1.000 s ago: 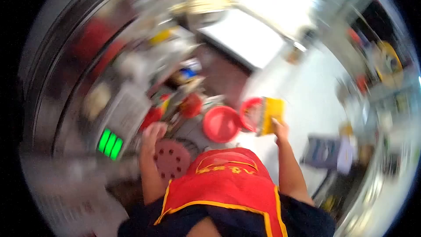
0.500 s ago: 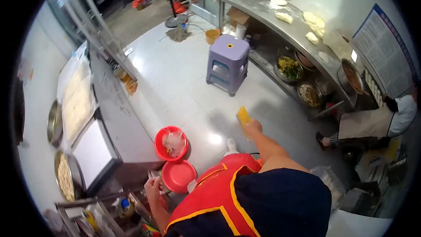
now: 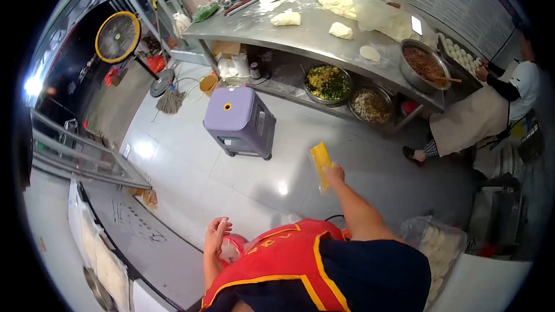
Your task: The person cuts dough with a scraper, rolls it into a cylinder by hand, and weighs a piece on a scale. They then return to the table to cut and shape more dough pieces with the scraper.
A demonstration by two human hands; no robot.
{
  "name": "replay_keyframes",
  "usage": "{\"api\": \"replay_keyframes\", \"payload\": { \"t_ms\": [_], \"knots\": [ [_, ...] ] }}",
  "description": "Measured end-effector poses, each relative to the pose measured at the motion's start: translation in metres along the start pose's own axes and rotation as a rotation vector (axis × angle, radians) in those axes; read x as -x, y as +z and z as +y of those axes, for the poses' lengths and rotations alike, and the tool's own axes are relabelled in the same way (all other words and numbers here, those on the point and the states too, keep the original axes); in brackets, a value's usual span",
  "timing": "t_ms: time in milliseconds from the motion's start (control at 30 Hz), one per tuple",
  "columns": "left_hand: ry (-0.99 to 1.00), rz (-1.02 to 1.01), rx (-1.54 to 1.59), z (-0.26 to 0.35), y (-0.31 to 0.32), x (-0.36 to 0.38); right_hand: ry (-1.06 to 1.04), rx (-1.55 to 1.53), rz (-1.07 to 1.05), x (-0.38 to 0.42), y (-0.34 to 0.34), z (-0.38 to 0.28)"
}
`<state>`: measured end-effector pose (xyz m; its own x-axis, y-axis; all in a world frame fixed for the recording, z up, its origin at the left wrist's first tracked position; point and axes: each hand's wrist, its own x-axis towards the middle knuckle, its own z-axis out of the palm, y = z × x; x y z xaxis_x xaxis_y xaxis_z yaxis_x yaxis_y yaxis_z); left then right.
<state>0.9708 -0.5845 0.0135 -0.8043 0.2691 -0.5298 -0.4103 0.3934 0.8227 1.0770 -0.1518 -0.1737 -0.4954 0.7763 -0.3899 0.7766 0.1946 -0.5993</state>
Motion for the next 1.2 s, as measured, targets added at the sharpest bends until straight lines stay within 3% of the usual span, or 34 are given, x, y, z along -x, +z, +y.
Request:
{"api": "replay_keyframes", "payload": {
  "t_ms": [167, 267, 300, 367, 433, 500, 667, 800, 900, 933, 1000, 1033, 1100, 1200],
  "knots": [
    [-0.049, -0.174, -0.171, 0.053, 0.026, -0.097, 0.046, -0.037, 0.157, -0.012, -0.021, -0.015],
    [0.092, -0.335, -0.283, 0.076, 0.042, -0.172, 0.139, 0.000, 0.178, -0.023, -0.027, -0.008],
    [0.075, -0.365, -0.172, 0.096, 0.053, -0.188, 0.165, 0.020, 0.208, -0.038, -0.029, 0.005],
    [0.100, -0.396, -0.189, 0.121, 0.064, -0.234, 0.195, -0.176, 0.280, -0.062, -0.027, 0.031],
    [0.141, -0.410, -0.198, 0.154, 0.072, -0.275, 0.177, 0.042, 0.435, -0.068, -0.045, 0.008],
    [0.169, -0.429, -0.200, 0.181, 0.072, -0.308, 0.224, -0.040, 0.449, -0.079, -0.052, -0.020],
    [0.109, -0.380, -0.171, 0.237, 0.081, -0.392, 0.073, -0.186, 0.470, -0.139, -0.096, -0.159],
    [0.256, -0.351, -0.268, 0.289, 0.118, -0.468, -0.181, -0.296, 0.504, -0.201, -0.122, -0.283],
    [0.537, -0.247, -0.387, 0.310, 0.158, -0.551, -0.478, -0.264, 0.508, -0.284, -0.130, -0.345],
    [0.493, -0.252, -0.319, 0.324, 0.171, -0.563, -0.558, -0.284, 0.488, -0.306, -0.134, -0.372],
    [0.429, -0.249, -0.177, 0.369, 0.206, -0.581, -0.476, -0.179, 0.366, -0.354, -0.144, -0.423],
    [0.404, -0.251, -0.124, 0.377, 0.222, -0.596, -0.661, -0.168, 0.397, -0.384, -0.145, -0.441],
    [0.406, -0.224, -0.159, 0.384, 0.251, -0.621, -0.684, -0.156, 0.345, -0.423, -0.147, -0.475],
    [0.426, -0.183, -0.232, 0.407, 0.283, -0.642, -0.507, 0.101, 0.162, -0.467, -0.152, -0.528]
  ]
}}
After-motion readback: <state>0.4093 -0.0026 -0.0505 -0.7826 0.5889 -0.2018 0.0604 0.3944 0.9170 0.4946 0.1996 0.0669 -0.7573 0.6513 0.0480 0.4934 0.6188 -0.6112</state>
